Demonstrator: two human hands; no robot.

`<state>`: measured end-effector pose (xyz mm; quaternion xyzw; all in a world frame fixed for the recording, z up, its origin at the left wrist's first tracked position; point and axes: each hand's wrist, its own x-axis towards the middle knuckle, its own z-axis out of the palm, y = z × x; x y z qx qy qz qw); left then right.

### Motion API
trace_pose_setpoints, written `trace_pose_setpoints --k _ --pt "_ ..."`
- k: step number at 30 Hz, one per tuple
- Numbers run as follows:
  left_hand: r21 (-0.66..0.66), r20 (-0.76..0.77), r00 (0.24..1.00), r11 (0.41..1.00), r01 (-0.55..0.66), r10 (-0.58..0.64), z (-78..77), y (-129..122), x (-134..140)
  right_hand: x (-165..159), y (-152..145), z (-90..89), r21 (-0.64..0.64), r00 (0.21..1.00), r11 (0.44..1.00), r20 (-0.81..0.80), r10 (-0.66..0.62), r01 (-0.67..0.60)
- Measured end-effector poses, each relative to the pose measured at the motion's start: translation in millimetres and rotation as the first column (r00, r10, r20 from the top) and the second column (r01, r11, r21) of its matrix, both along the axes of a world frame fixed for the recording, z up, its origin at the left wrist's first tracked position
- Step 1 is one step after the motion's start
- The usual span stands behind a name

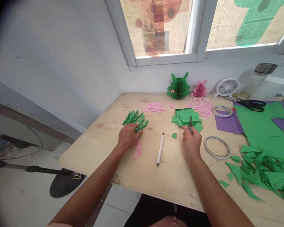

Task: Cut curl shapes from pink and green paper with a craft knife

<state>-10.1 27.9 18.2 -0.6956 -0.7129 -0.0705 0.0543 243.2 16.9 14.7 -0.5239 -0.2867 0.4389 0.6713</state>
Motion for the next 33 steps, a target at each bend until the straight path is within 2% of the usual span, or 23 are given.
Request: trace_pose_setpoints --k 8,12,17,21,24,26,30,33 --pt "0.014 0.039 0.999 1.000 -0.011 0.010 -7.0 -1 -8 -1 0 -1.2 0.003 1.000 1.000 0.001 0.002 -0.002" --pt "0.031 0.074 0.997 0.999 -0.021 0.019 -5.0 -1 -10 0 -1 0.2 0.007 1.000 1.000 0.000 0.004 -0.004" --pt "0.034 0.139 0.990 0.999 -0.003 -0.002 0.9 -25 -20 -1 -2 2.1 0.008 1.000 1.000 -0.001 0.014 -0.014" --pt "-0.001 0.170 0.980 0.995 0.102 -0.100 -2.4 -55 -25 -2 -1 1.8 0.003 1.000 1.000 0.007 0.019 -0.019" --pt "-0.015 0.149 0.942 0.952 0.305 -0.299 -11.7 -75 -23 -1 -1 1.2 -0.003 1.000 1.000 0.012 0.018 -0.018" --pt "-0.054 0.110 0.923 0.925 0.376 -0.369 -18.8 -84 -20 -1 -2 0.8 -0.004 1.000 1.000 0.012 0.019 -0.019" --pt "-0.126 0.072 0.903 0.894 0.429 -0.423 -27.3 -91 -12 -1 -2 0.5 -0.005 1.000 1.000 0.010 0.021 -0.021" --pt "-0.134 0.068 0.886 0.876 0.464 -0.459 -28.6 -84 -5 -2 -2 0.6 -0.011 1.000 1.000 0.005 0.023 -0.023"
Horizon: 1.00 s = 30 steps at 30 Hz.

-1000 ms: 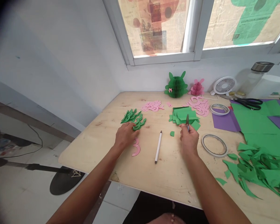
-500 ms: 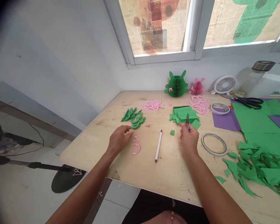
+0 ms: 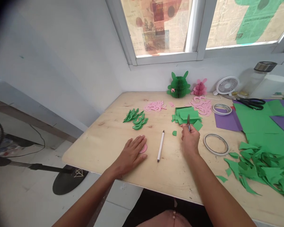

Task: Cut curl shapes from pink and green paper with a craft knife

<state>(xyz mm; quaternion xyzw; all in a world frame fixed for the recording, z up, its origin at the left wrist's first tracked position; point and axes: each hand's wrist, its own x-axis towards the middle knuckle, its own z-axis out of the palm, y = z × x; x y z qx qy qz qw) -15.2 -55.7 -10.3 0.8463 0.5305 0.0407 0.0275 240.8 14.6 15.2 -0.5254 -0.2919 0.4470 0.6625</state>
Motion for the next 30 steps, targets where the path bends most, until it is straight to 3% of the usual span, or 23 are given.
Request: trace_pose_setpoints --k 9,19,22,24,27,30 --pt "0.122 0.063 0.988 0.983 0.135 -0.144 1.6 53 6 -1 -1 -0.2 -0.016 1.000 1.000 0.009 -0.008 0.008" --pt "0.339 0.375 0.903 0.938 0.075 -0.208 5.3 43 21 0 3 -13.4 -0.037 0.989 0.999 0.141 0.033 -0.028" --pt "0.351 0.432 0.876 0.935 0.056 -0.214 9.4 44 32 1 3 -16.3 -0.033 0.979 0.999 0.202 0.034 -0.028" --pt "0.329 0.396 0.892 0.940 0.086 -0.220 13.8 44 46 1 2 -16.3 -0.023 0.975 1.000 0.223 0.019 -0.014" --pt "0.270 0.219 0.952 0.951 0.150 -0.213 21.4 44 75 0 2 -11.8 0.001 0.975 1.000 0.222 -0.009 0.009" --pt "0.212 0.064 0.977 0.959 0.186 -0.203 26.4 46 103 1 3 2.1 0.037 0.978 0.999 0.202 -0.041 0.034"
